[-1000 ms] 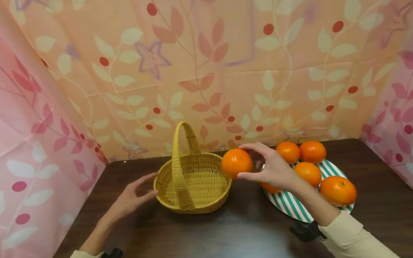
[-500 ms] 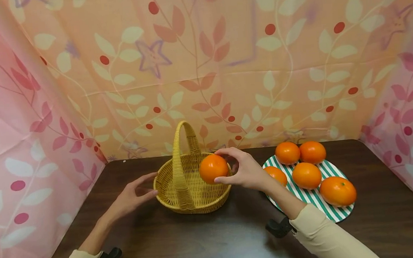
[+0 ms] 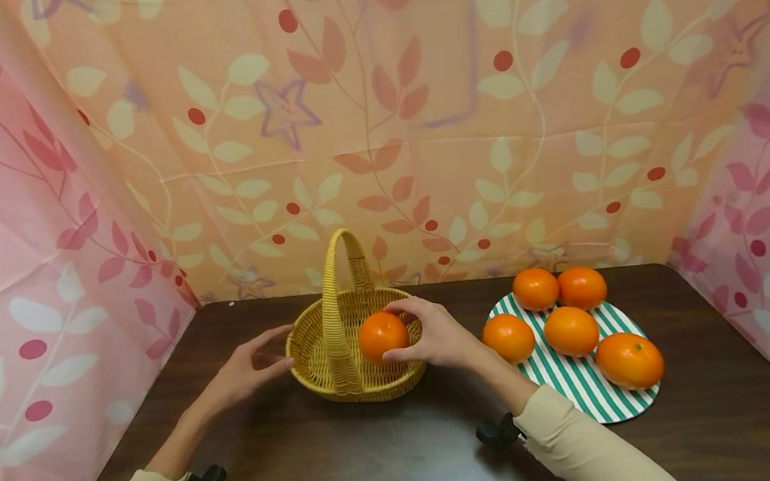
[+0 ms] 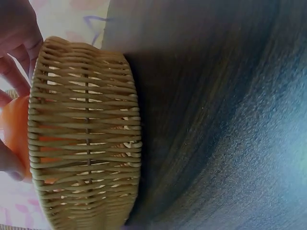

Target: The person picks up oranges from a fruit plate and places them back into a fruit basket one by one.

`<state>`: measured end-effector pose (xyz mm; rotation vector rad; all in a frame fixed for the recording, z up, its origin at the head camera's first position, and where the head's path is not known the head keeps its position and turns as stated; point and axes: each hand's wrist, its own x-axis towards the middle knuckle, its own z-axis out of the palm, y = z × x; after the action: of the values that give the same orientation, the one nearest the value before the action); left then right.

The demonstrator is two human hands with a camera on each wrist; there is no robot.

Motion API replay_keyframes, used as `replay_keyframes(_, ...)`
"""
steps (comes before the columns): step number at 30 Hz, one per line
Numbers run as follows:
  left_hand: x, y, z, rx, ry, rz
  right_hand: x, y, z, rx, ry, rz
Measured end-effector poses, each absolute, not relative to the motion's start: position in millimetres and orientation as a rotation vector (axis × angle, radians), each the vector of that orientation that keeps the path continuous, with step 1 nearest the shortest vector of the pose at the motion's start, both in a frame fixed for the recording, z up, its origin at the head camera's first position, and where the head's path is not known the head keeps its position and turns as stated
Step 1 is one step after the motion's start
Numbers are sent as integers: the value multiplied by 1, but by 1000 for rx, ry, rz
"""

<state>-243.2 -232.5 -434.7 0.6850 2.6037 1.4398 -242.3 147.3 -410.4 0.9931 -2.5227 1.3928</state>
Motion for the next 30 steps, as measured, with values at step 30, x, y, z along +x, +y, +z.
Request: replay_keyframes(30, -244, -232, -435, 658, 2625, 1401, -221, 189, -398, 815, -2382, 1443)
